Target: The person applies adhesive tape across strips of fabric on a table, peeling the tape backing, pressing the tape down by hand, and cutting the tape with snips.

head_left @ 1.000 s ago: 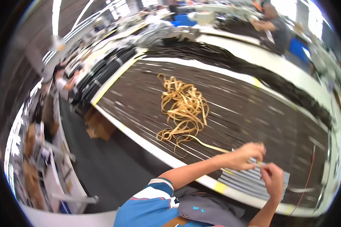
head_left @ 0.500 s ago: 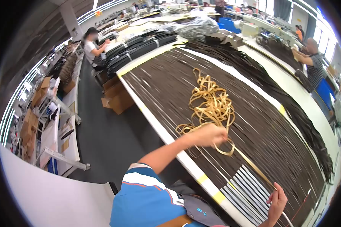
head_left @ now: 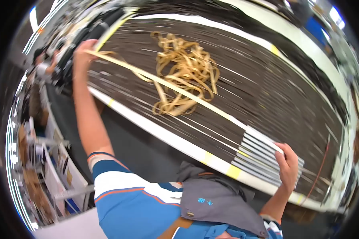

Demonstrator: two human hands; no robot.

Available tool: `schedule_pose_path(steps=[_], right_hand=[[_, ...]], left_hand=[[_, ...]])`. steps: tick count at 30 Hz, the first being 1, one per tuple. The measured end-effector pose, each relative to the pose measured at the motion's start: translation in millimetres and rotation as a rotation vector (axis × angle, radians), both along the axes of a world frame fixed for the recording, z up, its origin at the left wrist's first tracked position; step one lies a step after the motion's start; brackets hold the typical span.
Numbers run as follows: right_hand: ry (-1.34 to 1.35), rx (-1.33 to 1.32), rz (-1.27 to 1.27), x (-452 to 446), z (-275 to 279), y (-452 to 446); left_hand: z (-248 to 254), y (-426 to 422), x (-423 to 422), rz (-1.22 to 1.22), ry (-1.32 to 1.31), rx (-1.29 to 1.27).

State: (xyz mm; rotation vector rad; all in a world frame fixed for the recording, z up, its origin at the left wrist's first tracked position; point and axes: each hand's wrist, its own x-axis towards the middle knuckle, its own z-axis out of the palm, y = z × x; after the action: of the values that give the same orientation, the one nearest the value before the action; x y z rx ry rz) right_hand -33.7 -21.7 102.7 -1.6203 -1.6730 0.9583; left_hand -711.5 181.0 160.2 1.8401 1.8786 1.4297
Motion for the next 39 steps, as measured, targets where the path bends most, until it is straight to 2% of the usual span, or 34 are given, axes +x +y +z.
schedule_pose_path(steps=[1, 2, 3, 4, 5, 6, 7, 8, 9, 10, 11, 12, 13, 14, 15, 17, 20, 22, 26, 28, 30, 35, 37, 38, 39], right_hand=[[0.114, 0.026, 0.056, 1, -8, -1], [0.232, 0.065, 0.121, 1, -16, -1], [0.304, 0.022, 0.093, -1, -19, -1], [0.375, -0.018, 0.065, -3, -20, -1], [0.350, -0.043, 0.016, -5, -19, 0], [0.327, -0.017, -0.005, -6, -21, 1], [0.311, -0.020, -0.015, -6, -23, 2], [0.293, -0.021, -0.027, -5, -24, 3], [0.285, -0.040, -0.033, -4, -25, 3], [0.285, -0.062, -0.032, -5, -29, 3], [0.287, -0.064, -0.024, -4, -33, 2], [0.290, -0.090, 0.014, -3, -35, 2], [0.287, -0.064, 0.071, -4, -37, 3], [0.277, -0.033, 0.126, -5, -39, 5], [0.273, -0.015, 0.189, -6, -40, 6], [0.289, 0.009, 0.268, -6, -40, 7], [0.362, 0.025, 0.271, 0, -29, -1], [0.363, 0.021, 0.209, 17, -24, -14], [0.266, -0.052, 0.031, 48, -32, -36], [0.318, -0.069, -0.022, 60, -41, -45], [0.276, -0.056, -0.068, 68, -44, -49], [0.312, -0.253, -0.209, 75, -43, -55], [0.093, 0.132, -0.181, 69, -45, -54], [-0.026, 0.289, -0.253, 65, -45, -55], [-0.007, 0.307, -0.247, 62, -40, -59]], left_hand=[[15, 5, -1, 0.097, -0.007, 0.006], [22, 28, -42, 0.032, -0.004, 0.041], [28, 38, -43, 0.112, -0.030, 0.209], [39, 55, -64, 0.232, 0.097, 0.218], [45, 74, -81, 0.314, 0.586, 0.331], [45, 86, -82, 0.268, 0.607, -0.009], [19, 111, -110, 0.087, 0.800, -0.034], [31, 86, -35, 0.115, 0.575, -0.582], [19, 80, -11, 0.074, 0.638, -0.543], [3, 76, -5, 0.069, 1.018, -0.285], [-1, 58, 43, -0.032, 1.009, -0.155], [17, 16, 147, -0.070, 0.752, -0.307], [13, -10, 206, -0.241, 0.474, -0.351], [1, -31, 249, -0.475, 0.304, -0.260], [-12, -51, 288, -0.663, 0.154, -0.280], [-38, -76, 348, -0.960, 0.194, -0.274], [-80, -95, 403, -1.260, -0.192, -0.517], [-92, -109, 415, -1.261, -0.442, -0.844], [-94, -118, 418, -1.428, -0.531, -0.922], [-74, -115, 418, -1.365, -0.263, -1.040], [-70, -119, 428, -1.282, -0.269, -0.925], [-85, -128, 444, -1.225, -0.541, -1.016], [-85, -133, 453, -1.253, -0.610, -1.030], [-83, -138, 457, -1.257, -0.607, -1.029], [-81, -144, 461, -1.227, -0.638, -1.039]])
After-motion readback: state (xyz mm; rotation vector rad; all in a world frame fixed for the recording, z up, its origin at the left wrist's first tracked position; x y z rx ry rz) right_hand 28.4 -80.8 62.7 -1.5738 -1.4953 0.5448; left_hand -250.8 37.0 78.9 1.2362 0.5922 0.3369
